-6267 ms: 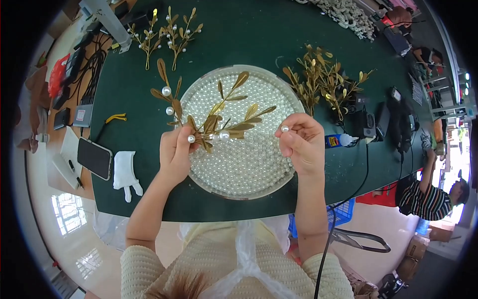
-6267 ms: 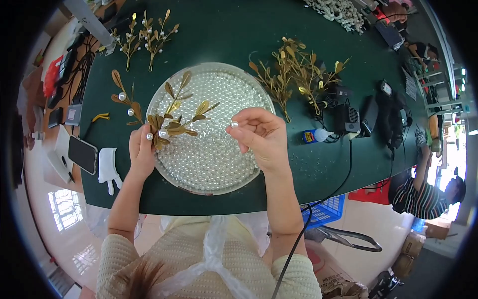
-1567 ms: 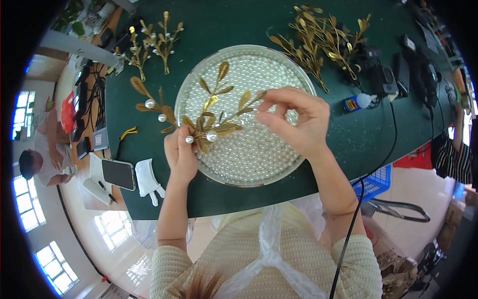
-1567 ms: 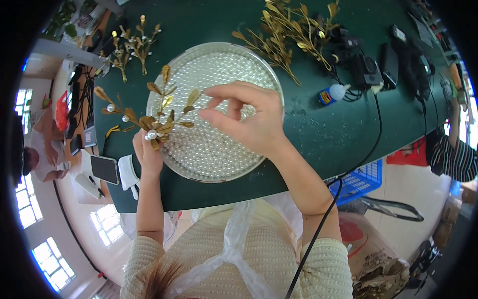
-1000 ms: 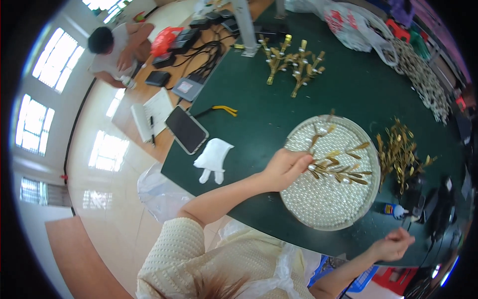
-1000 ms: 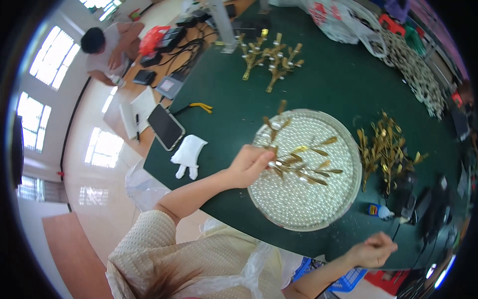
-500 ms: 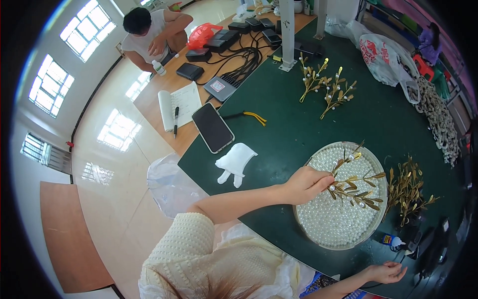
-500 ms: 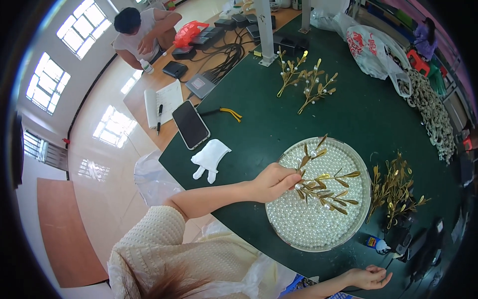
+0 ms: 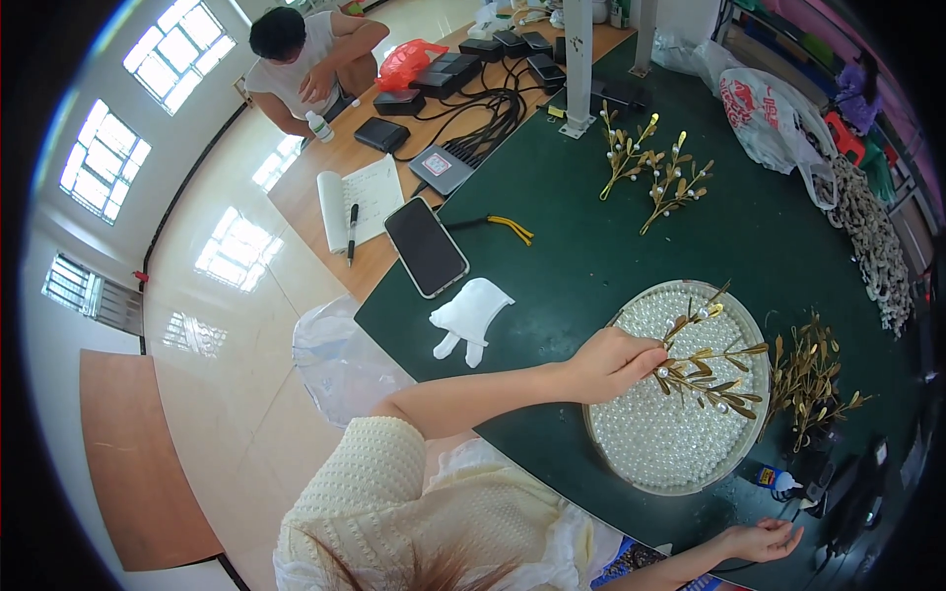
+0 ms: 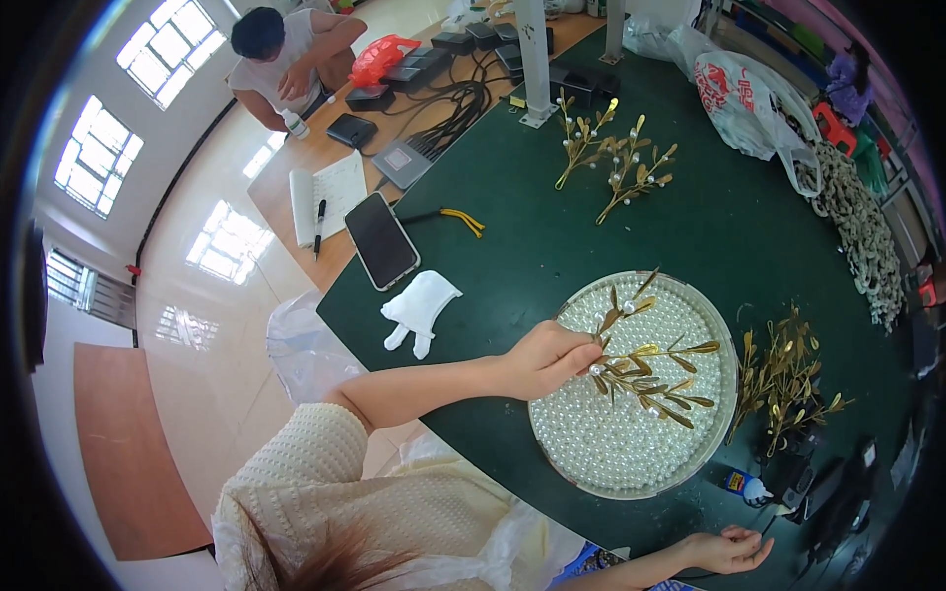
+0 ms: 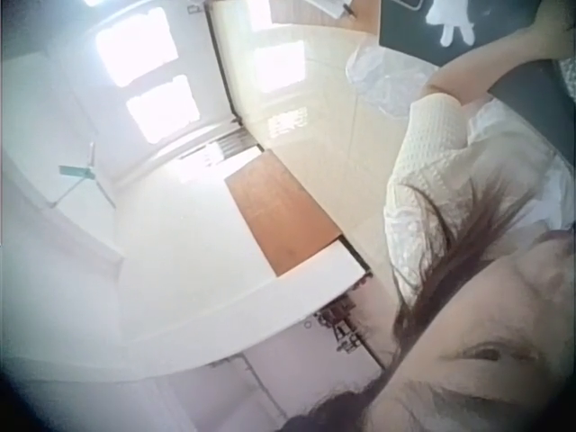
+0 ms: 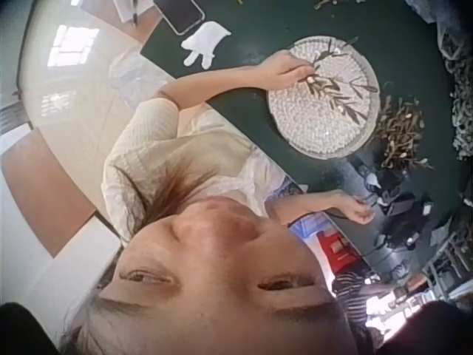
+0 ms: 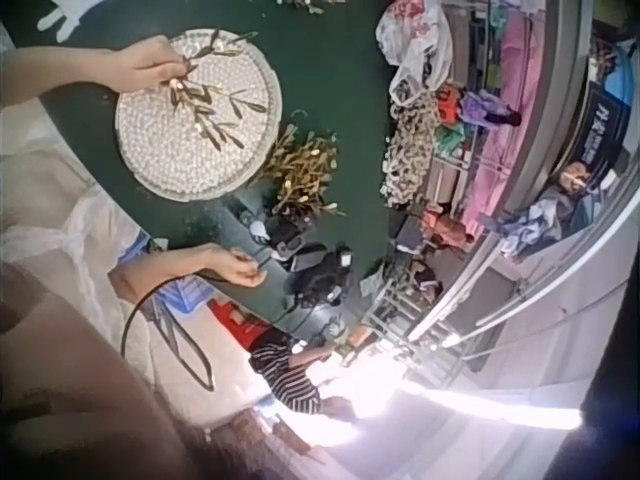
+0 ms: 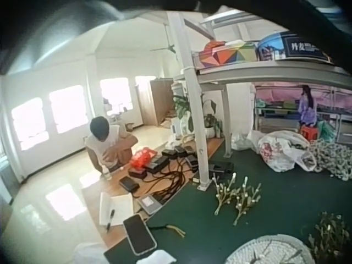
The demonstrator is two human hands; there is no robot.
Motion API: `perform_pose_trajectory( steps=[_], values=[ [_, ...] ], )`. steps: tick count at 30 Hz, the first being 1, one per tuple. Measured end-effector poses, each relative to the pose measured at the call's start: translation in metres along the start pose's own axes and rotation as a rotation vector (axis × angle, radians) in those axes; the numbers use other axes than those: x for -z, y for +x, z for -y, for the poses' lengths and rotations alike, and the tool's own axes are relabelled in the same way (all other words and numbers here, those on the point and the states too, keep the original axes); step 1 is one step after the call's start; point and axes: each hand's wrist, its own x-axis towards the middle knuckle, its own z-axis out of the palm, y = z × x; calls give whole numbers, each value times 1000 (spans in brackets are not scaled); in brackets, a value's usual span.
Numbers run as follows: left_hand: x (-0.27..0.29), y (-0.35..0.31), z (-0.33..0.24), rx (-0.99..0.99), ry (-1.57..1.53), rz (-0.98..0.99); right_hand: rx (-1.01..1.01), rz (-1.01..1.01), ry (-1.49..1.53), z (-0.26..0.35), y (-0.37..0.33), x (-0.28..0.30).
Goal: The person applies glue to a gold leaf branch, picks up a pearl from a tray, and presses it onto the branch, repeating the process for several pearls before picking up a new branch.
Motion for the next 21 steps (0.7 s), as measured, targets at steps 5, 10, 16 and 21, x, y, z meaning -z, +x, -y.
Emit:
perform_pose_trajectory(
  steps=[5, 10, 16, 21],
  values=[
    [1, 0, -1, -1, 15, 12, 3, -3, -10, -1, 0, 1],
    [0, 0, -1, -5, 25, 9, 0, 6, -28, -1, -1, 0],
    [1, 1, 0, -20, 40, 12, -1, 34, -24, -2, -1, 1],
    [1, 0, -2, -11, 43, -3, -11, 51, -21, -2, -2, 1]
  ],
)
